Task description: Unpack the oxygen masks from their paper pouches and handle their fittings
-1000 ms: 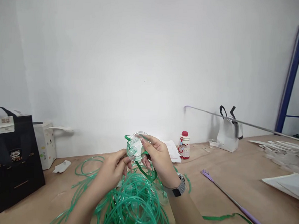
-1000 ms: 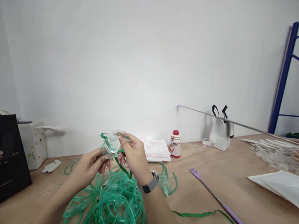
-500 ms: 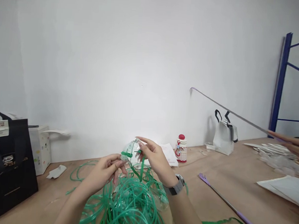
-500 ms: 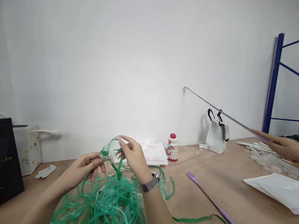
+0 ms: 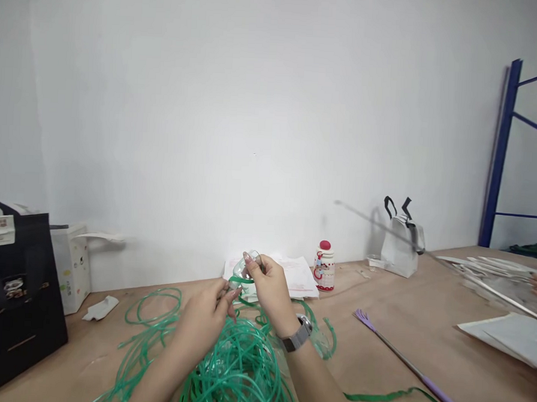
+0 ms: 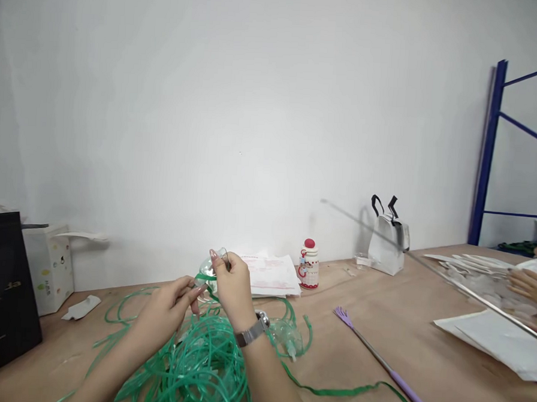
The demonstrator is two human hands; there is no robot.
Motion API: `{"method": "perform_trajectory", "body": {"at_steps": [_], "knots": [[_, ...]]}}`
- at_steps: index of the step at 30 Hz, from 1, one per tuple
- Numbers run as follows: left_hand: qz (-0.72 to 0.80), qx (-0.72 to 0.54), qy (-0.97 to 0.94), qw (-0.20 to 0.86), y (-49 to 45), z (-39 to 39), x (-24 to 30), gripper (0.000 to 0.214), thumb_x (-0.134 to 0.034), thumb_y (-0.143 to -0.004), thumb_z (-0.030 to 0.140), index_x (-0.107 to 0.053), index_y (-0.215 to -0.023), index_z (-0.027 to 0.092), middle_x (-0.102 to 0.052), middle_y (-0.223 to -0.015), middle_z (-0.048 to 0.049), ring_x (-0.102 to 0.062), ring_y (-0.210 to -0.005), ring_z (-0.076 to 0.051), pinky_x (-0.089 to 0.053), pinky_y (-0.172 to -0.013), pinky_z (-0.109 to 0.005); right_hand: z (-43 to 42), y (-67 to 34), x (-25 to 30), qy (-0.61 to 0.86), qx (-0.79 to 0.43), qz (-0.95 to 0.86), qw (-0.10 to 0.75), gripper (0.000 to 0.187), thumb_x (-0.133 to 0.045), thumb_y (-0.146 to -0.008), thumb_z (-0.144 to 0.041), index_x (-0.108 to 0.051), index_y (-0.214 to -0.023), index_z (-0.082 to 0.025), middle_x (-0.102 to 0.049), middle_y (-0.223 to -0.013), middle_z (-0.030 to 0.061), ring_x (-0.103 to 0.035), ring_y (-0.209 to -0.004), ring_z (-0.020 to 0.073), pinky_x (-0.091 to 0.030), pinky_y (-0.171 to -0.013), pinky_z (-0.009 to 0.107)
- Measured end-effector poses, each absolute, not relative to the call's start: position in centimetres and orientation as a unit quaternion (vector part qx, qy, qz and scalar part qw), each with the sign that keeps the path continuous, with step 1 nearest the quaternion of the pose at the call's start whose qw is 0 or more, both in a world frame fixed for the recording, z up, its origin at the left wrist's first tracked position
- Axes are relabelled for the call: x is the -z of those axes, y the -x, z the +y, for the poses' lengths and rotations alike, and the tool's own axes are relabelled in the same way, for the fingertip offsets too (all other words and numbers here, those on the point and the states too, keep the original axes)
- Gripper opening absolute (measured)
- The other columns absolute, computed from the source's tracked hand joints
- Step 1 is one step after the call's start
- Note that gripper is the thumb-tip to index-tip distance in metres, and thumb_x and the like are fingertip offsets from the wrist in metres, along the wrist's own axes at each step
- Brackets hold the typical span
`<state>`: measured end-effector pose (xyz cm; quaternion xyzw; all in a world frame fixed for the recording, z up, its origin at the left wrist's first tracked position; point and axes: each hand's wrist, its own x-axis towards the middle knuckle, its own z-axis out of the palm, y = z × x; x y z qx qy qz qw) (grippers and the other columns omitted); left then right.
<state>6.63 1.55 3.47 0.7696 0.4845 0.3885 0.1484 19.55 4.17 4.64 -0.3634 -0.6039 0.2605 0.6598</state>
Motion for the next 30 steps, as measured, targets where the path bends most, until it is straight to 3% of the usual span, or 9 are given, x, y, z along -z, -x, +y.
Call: {"method": "perform_trajectory", "body": {"at_steps": [4,11,17,22,25,30], "knots": [[0.432,-0.429,-0.735,0.300,-7.1,1.5,-3.1,0.029,-0.038,-0.085,0.045,-0.047,-0.072,0.020,-0.063,-0.063,0.0015,-0.041,-0.032,-0.008,-0.032,-0.039,-0.022,3.9,-20.3,-5.3,0.343,-0.271,-0.613,0.658,0.031,-0.055,-0.079,-0.042,-0.055,-0.060,-0.017,-0.054,-0.059,-0.0008,-0.049,-0.062,0.0143,-0.038,-0.061,0.026],[0.402,-0.409,-0.690,0.440,-6.9,1.3,-4.1,0.035,-0.049,-0.075,0.051,-0.047,-0.065,0.018,-0.060,-0.052,0.0021,-0.035,-0.024,-0.004,-0.021,-0.030,-0.018,3.4,-20.2,-5.7,0.316,-0.284,-0.620,0.660,0.031,-0.056,-0.080,-0.040,-0.060,-0.061,-0.016,-0.059,-0.062,0.0015,-0.053,-0.065,0.0152,-0.040,-0.065,0.026],[0.469,-0.409,-0.721,0.305,-7.1,0.7,-4.0,0.033,-0.041,-0.081,0.051,-0.047,-0.072,0.020,-0.061,-0.059,0.0026,-0.043,-0.030,-0.009,-0.034,-0.036,-0.022,4.0,-20.2,-5.4,0.326,-0.292,-0.613,0.658,0.032,-0.058,-0.077,-0.043,-0.060,-0.061,-0.016,-0.062,-0.062,0.0020,-0.056,-0.066,0.0162,-0.042,-0.066,0.027],[0.487,-0.411,-0.724,0.265,-7.4,0.2,-3.8,0.035,-0.041,-0.082,0.055,-0.044,-0.070,0.023,-0.057,-0.053,0.0053,-0.044,-0.036,-0.011,-0.033,-0.042,-0.023,3.8,-20.7,-5.6,0.322,-0.295,-0.612,0.659,0.033,-0.059,-0.077,-0.044,-0.063,-0.062,-0.015,-0.064,-0.066,0.0038,-0.058,-0.071,0.0176,-0.044,-0.070,0.029],[0.499,-0.415,-0.729,0.217,-7.3,0.3,-3.8,0.033,-0.042,-0.083,0.051,-0.042,-0.065,0.023,-0.051,-0.044,0.0064,-0.049,-0.045,-0.014,-0.032,-0.050,-0.023,3.5,-20.9,-5.8,0.321,-0.299,-0.625,0.646,0.033,-0.059,-0.078,-0.044,-0.064,-0.063,-0.016,-0.064,-0.066,0.0034,-0.057,-0.072,0.0174,-0.043,-0.072,0.029],[0.512,-0.401,-0.745,0.148,-7.0,0.4,-3.9,0.027,-0.039,-0.086,0.042,-0.048,-0.068,0.024,-0.053,-0.046,0.0054,-0.055,-0.051,-0.017,-0.033,-0.057,-0.025,3.7,-20.8,-5.5,0.301,-0.328,-0.619,0.647,0.036,-0.057,-0.080,-0.046,-0.062,-0.063,-0.015,-0.061,-0.066,0.0023,-0.055,-0.069,0.0153,-0.041,-0.069,0.027]]}}
